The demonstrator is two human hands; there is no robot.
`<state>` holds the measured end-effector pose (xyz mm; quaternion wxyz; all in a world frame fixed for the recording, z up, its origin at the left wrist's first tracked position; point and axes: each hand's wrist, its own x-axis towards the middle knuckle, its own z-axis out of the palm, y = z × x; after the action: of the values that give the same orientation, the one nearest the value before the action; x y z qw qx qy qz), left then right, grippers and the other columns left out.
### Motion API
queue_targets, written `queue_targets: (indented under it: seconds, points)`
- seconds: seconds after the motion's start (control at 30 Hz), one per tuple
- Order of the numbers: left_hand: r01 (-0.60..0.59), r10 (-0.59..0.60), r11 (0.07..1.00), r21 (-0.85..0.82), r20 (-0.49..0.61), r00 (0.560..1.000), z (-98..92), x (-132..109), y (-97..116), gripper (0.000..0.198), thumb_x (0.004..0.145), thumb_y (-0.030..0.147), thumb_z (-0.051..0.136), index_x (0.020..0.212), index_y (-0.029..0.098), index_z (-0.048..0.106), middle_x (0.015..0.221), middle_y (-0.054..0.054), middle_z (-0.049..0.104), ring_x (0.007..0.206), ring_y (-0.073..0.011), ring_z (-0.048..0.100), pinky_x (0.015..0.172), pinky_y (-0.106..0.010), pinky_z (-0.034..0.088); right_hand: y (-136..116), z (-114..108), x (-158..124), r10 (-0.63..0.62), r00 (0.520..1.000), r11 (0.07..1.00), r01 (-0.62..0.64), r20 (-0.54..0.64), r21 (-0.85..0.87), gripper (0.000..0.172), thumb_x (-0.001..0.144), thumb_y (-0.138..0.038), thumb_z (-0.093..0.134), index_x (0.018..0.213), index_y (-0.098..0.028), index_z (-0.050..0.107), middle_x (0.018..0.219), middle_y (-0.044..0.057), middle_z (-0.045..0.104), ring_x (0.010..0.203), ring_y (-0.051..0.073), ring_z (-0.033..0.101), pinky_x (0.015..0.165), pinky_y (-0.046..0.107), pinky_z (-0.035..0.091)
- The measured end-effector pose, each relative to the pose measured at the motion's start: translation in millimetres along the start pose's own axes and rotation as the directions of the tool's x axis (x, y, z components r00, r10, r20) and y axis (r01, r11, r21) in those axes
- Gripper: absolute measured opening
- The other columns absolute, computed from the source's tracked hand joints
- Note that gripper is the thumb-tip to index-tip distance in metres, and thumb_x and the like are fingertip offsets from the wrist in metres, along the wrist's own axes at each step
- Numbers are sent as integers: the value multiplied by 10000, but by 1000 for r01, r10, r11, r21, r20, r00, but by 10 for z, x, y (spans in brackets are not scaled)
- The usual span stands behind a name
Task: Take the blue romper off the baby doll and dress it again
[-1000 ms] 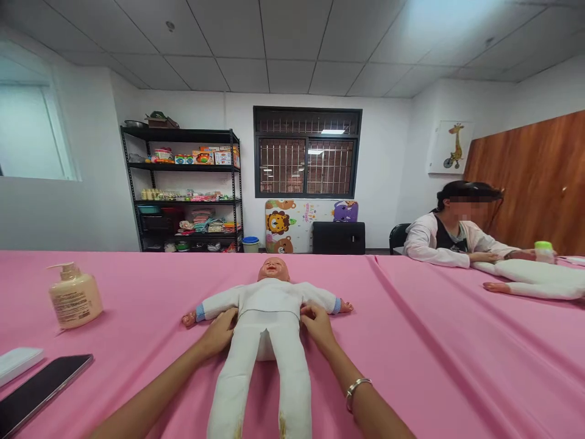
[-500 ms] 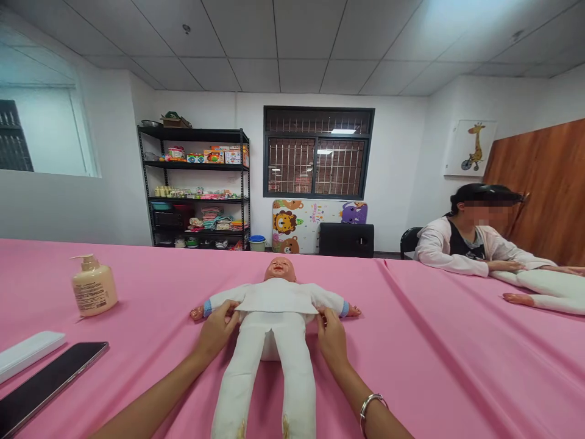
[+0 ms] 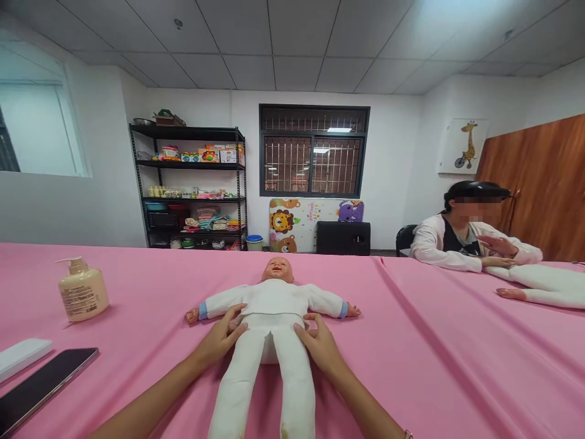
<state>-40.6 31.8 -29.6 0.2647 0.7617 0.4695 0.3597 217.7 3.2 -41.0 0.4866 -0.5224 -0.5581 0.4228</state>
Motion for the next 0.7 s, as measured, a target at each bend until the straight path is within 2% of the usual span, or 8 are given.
queue_targets:
  seconds: [0.1, 0.2, 0.27, 0.33, 0.4, 0.47, 0.57, 0.7]
  points:
    - [-3, 3, 999, 41, 3, 1000, 23, -2, -5, 614, 860, 490, 388, 1362, 175, 227, 571, 37, 484, 558, -180, 502, 574, -274, 390, -45, 49, -35, 15, 997, 981, -29, 74, 191, 598, 668, -503, 630, 1111, -186, 383, 748, 28, 645, 724, 193, 605, 633, 288, 457]
    - [-57, 56, 997, 42, 30, 998, 37, 36, -79, 590, 879, 422, 365, 1385, 176, 187, 920, -67, 619, 841, -225, 581, 768, -339, 444, 26, 38, 19, -56, 995, 970, 34, 87, 241, 598, 674, -503, 619, 1125, -177, 401, 1059, 108, 617, 968, 225, 584, 802, 335, 466]
    - [-109, 106, 992, 64, 41, 994, 46, 74, -155, 542, 878, 366, 370, 1372, 182, 243, 1248, -101, 499, 1127, -238, 475, 957, -367, 371, 125, -7, 89, -168, 985, 979, 161, 47, 128, 526, 719, -494, 576, 1119, -179, 444, 1201, 112, 543, 1104, 225, 516, 914, 350, 418]
    - [-134, 131, 985, 106, 41, 991, 51, 113, -226, 501, 871, 325, 377, 1347, 188, 304, 1356, -78, 397, 1231, -231, 379, 1036, -375, 298, 240, -68, 170, -249, 968, 966, 247, -14, -77, 449, 760, -479, 530, 1091, -178, 491, 1206, 105, 541, 1131, 229, 495, 957, 364, 381]
    - [-141, 138, 982, 128, 37, 990, 44, 145, -269, 480, 871, 307, 371, 1335, 193, 321, 1315, -76, 449, 1199, -224, 420, 1020, -378, 325, 346, -125, 249, -255, 963, 942, 225, -92, -249, 404, 786, -464, 491, 1059, -167, 512, 1105, 111, 597, 1055, 239, 544, 921, 379, 396]
    - [-135, 137, 978, 157, 0, 991, 20, 166, -273, 435, 882, 302, 349, 1302, 188, 361, 1250, -84, 510, 1146, -220, 474, 981, -370, 365, 418, -164, 308, -243, 956, 933, 184, -163, -310, 375, 791, -447, 471, 1025, -156, 513, 1007, 114, 633, 962, 241, 586, 855, 374, 427]
    - [-45, 87, 963, 266, -149, 985, -33, 171, -232, 364, 894, 268, 295, 1206, 153, 445, 1140, -108, 578, 1079, -226, 521, 944, -378, 385, 439, -205, 334, -254, 939, 932, 173, -231, -320, 325, 771, -415, 482, 967, -158, 521, 925, 100, 653, 887, 232, 607, 788, 344, 443]
    - [117, -26, 940, 322, -272, 962, -37, 102, -180, 346, 872, 195, 283, 1162, 104, 448, 946, -130, 631, 908, -238, 592, 829, -386, 439, 397, -302, 285, -161, 879, 963, 39, -449, -267, 237, 723, -369, 490, 848, -172, 529, 849, 91, 653, 835, 233, 605, 754, 330, 434]
